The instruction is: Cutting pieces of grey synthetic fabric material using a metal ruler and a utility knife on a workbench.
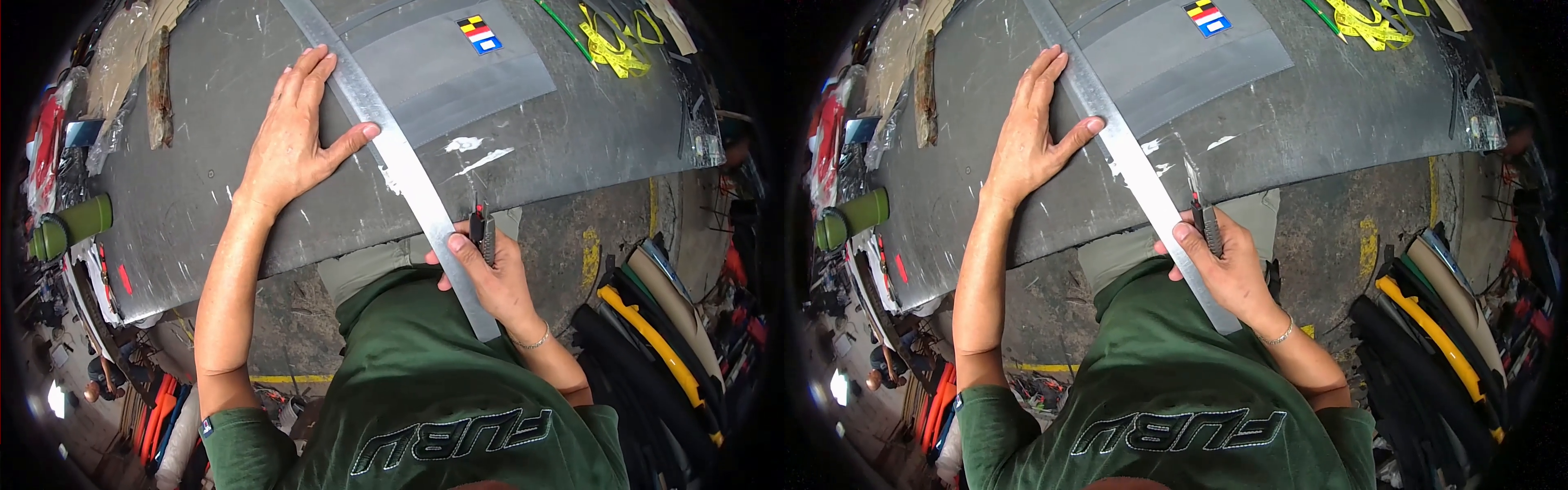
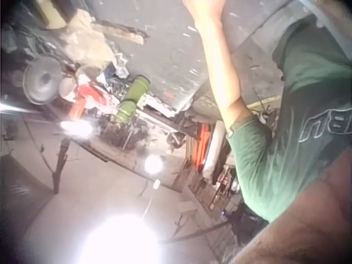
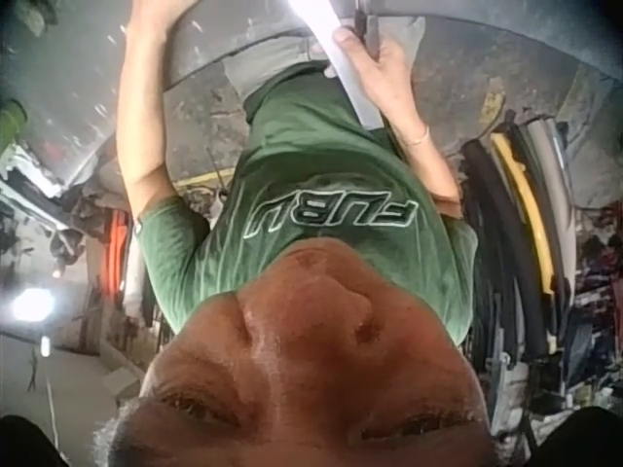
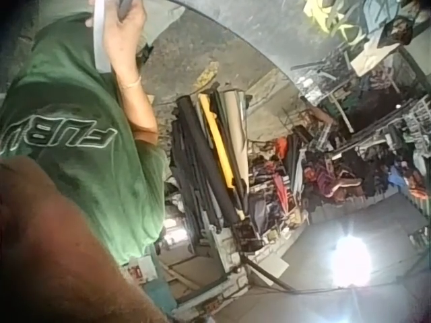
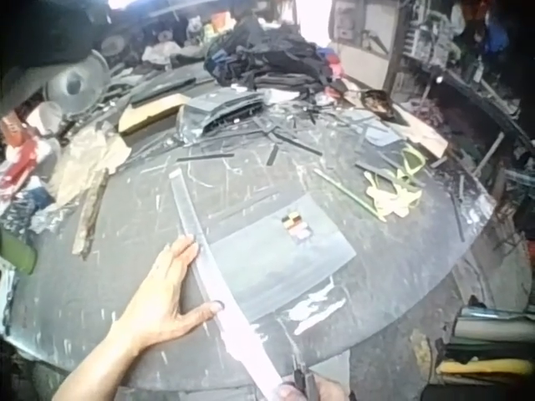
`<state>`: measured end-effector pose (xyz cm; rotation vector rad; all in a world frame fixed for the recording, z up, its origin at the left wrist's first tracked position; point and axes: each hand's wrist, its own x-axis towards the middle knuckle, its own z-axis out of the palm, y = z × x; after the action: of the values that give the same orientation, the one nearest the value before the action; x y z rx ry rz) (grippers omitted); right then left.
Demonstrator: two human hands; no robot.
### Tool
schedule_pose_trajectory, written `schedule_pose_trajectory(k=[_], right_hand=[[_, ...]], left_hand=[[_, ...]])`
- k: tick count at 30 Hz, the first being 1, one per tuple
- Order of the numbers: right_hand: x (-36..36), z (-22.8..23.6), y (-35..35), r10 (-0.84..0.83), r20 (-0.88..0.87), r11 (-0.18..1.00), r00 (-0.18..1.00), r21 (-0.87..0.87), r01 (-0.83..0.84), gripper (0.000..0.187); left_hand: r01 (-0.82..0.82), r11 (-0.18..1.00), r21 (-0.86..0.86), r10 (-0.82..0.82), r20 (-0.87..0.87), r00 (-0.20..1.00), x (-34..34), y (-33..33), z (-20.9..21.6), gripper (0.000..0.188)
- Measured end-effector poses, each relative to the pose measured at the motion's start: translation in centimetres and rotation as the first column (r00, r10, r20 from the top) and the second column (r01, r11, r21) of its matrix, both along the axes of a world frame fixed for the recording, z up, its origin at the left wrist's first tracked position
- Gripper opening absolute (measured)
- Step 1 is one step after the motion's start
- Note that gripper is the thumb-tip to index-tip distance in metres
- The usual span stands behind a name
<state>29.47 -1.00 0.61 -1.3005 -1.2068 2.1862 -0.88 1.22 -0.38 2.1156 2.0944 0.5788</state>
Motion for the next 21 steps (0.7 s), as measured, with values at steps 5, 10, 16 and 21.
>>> schedule_pose_trajectory(k=[5, 10, 16, 21], right_hand=[[-0.05, 0.0, -0.06, -0.022, 0.009, 0.999, 1.0, -0.036, 0.022, 0.034], [0.36, -0.11, -0.08, -0.05, 0.005, 0.996, 0.999, -0.067, 0.05, 0.037], [0.46, 0.14, 0.32, -0.026, 0.024, 0.998, 0.999, -0.052, 0.027, 0.036], [0.18, 0.15, 0.23, -0.044, 0.018, 0.998, 0.999, -0.045, 0.044, 0.034]], left_hand=[[0.022, 1.0, 0.017, -0.021, -0.025, 0.999, -0.07, -0.01, 0.22, 0.095], [0.022, 1.0, 0.021, -0.021, -0.042, 0.999, 0.17, -0.18, 0.22, 0.093], [0.011, 1.0, 0.018, -0.011, -0.005, 1.0, 0.29, -0.28, 0.33, 0.092], [-0.012, 1.0, -0.013, 0.012, 0.002, 1.0, 0.32, -0.31, 0.38, 0.094]])
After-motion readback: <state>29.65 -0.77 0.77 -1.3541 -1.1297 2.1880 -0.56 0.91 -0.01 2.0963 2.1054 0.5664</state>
